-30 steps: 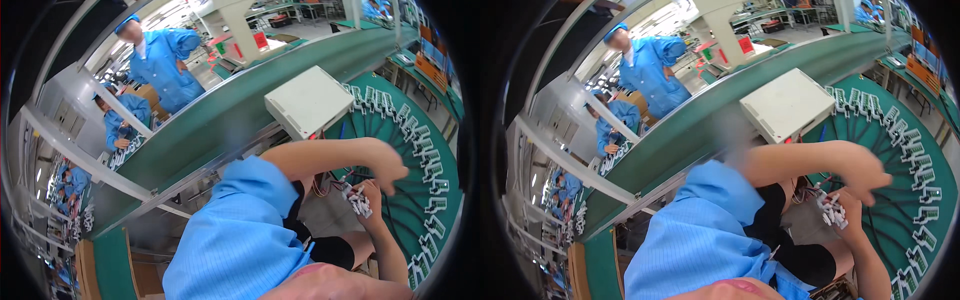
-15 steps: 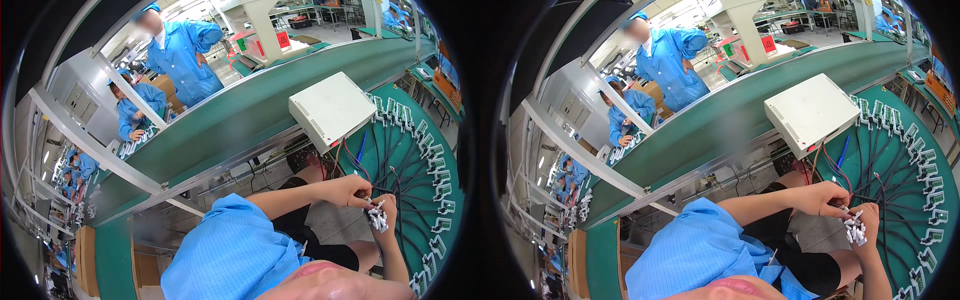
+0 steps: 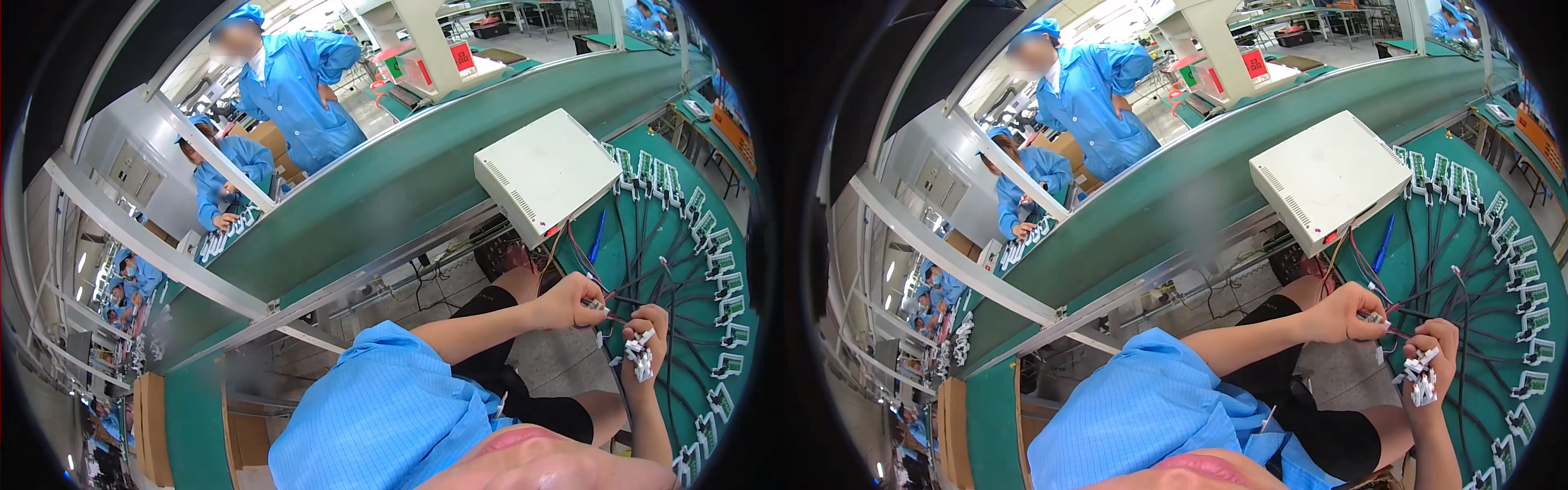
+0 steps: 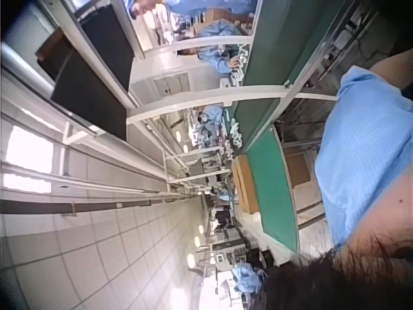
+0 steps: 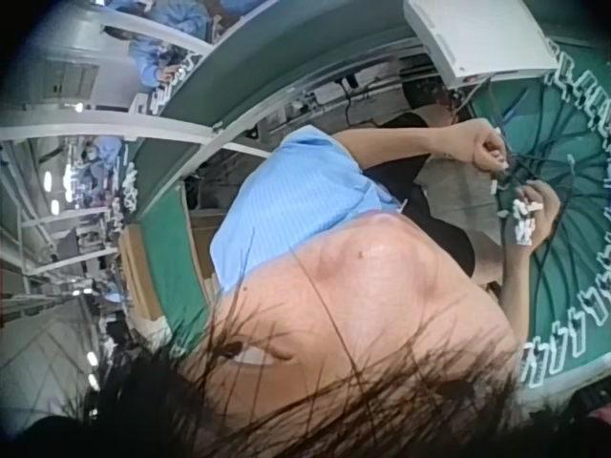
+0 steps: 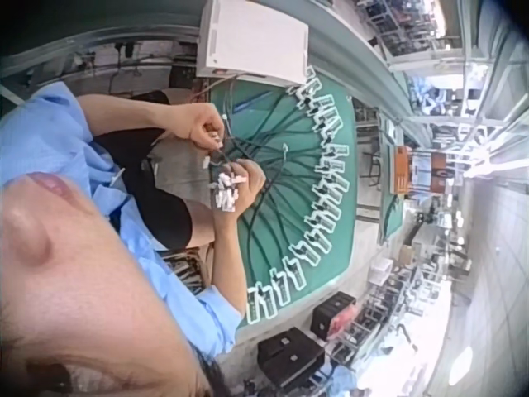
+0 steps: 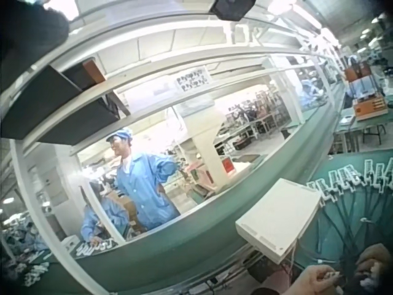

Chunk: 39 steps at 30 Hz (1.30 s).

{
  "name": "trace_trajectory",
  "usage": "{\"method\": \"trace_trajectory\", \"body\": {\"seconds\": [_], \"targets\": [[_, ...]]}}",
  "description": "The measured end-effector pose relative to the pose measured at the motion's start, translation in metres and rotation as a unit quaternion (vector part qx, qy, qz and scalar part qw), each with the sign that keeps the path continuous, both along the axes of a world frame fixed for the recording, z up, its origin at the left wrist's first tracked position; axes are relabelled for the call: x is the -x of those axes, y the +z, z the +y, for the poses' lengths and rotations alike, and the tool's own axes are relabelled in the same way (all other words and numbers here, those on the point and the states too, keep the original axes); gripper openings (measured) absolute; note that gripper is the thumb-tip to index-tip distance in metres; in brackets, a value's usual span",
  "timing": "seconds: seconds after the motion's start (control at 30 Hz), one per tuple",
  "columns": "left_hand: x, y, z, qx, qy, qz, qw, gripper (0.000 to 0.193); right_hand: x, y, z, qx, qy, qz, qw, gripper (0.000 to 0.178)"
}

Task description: Connecting and organizing wiring harnesses for a series of small printed circuit boards on a factory workbench.

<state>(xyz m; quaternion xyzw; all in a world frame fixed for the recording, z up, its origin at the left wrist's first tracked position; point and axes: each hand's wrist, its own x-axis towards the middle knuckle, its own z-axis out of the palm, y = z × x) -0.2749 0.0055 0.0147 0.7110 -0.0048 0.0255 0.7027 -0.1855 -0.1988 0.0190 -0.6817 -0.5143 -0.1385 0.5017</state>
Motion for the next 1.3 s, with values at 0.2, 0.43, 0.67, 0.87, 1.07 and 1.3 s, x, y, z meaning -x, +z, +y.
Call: {"method": "trace_trajectory", "body": {"seconds": [0.2, 0.43, 0.67, 0.87, 1.07, 1.3], "targets": [[-0.001, -0.008, 0.006, -0.129, 0.057, -0.120, 0.983, 0.016, -0.006, -0.010, -0.002, 0.038, 0.013, -0.015, 0.999, 0.023], [0.020, 0.031, -0.026, -0.237, 0.042, -0.193, 0.951, 0.027, -0.002, -0.014, -0.001, 0.067, -0.003, 0.008, 0.998, 0.018], [0.011, 0.012, -0.037, -0.276, 0.033, -0.238, 0.931, 0.025, -0.003, -0.020, 0.002, 0.071, 0.004, 0.052, 0.996, 0.021], [0.011, 0.023, -0.034, -0.272, 0.013, -0.189, 0.943, 0.020, -0.004, -0.024, -0.002, 0.055, 0.009, 0.110, 0.992, 0.023], [0.004, 0.015, -0.032, -0.226, 0.051, -0.190, 0.954, 0.021, -0.003, -0.024, -0.003, 0.056, 0.031, 0.096, 0.993, 0.024], [-0.003, 0.013, -0.040, -0.330, 0.088, -0.307, 0.888, 0.023, -0.001, -0.018, -0.002, 0.084, 0.032, 0.074, 0.993, 0.026]]}}
